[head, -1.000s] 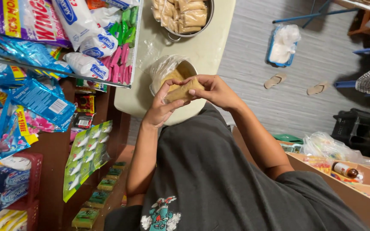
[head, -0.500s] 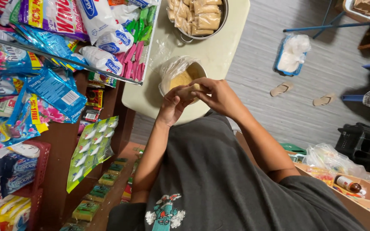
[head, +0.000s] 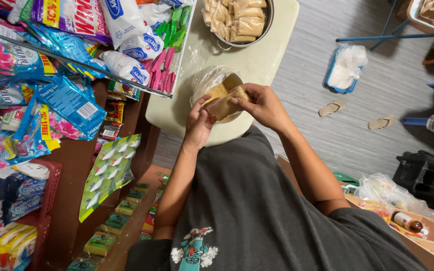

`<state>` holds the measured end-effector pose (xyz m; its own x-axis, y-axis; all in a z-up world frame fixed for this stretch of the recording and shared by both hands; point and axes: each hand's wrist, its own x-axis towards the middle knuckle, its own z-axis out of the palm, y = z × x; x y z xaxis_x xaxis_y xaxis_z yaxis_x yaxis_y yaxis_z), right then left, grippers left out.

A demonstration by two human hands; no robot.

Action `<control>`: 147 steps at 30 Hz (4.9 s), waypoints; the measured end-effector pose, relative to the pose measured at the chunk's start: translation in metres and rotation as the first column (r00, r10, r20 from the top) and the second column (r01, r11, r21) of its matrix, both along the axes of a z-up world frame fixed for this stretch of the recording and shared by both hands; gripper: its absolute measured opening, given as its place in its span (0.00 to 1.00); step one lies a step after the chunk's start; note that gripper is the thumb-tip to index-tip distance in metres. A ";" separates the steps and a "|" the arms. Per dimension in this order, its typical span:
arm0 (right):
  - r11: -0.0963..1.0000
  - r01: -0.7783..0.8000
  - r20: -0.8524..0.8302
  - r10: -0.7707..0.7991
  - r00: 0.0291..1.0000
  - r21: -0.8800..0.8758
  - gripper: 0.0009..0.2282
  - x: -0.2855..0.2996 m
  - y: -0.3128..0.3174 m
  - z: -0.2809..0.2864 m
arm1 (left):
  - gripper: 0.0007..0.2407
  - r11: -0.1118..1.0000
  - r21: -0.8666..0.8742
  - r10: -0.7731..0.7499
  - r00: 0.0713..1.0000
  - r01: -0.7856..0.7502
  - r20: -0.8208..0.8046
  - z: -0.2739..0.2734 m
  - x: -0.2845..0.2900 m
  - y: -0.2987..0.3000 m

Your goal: The recorder scoops a light-colored powder or mixture from a bowl into small plastic bags.

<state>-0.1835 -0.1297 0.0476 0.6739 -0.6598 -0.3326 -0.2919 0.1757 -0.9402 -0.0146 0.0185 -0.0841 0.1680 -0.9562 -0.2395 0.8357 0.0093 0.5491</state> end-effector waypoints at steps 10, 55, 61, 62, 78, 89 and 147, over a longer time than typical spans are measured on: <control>0.999 0.041 -0.035 -0.041 0.999 0.007 0.09 0.002 0.004 0.005 | 0.26 0.998 -0.035 -0.059 0.987 0.054 -0.150 0.011 -0.010 -0.005; 0.954 -0.248 0.058 0.242 0.969 0.168 0.12 -0.029 -0.355 -0.350 | 0.07 0.802 0.298 -0.037 0.455 -0.517 0.890 -0.030 -0.026 -0.134; 0.921 -0.222 -0.307 0.121 0.944 -0.320 0.14 -0.008 -0.345 -0.344 | 0.17 0.660 0.389 -0.217 0.332 -0.642 0.918 -0.036 -0.026 -0.059; 0.851 -0.187 -0.284 0.047 0.958 -0.490 0.12 -0.007 -0.338 -0.342 | 0.18 0.617 0.414 -0.235 0.346 -0.669 0.908 -0.045 -0.025 -0.048; 0.963 -0.182 -0.102 0.164 0.981 -0.198 0.10 -0.068 -0.088 -0.184 | 0.13 0.536 0.561 -0.564 0.227 -0.631 0.794 -0.258 0.088 -0.040; 0.979 -0.202 -0.167 0.196 0.966 -0.015 0.10 -0.094 -0.080 -0.176 | 0.13 0.685 0.361 -0.526 -0.086 -0.633 0.846 -0.262 0.103 -0.093; 0.805 -0.592 0.393 0.536 0.747 0.027 0.15 -0.009 -0.049 -0.120 | 0.05 0.665 -0.004 0.255 0.222 -0.747 0.941 0.063 -0.105 -0.021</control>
<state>-0.1922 -0.1784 -0.0727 0.9945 -0.0861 -0.0588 -0.0383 0.2226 -0.9742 -0.1201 -0.0030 -0.0209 0.9018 -0.4246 0.0804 -0.1650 -0.1663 0.9722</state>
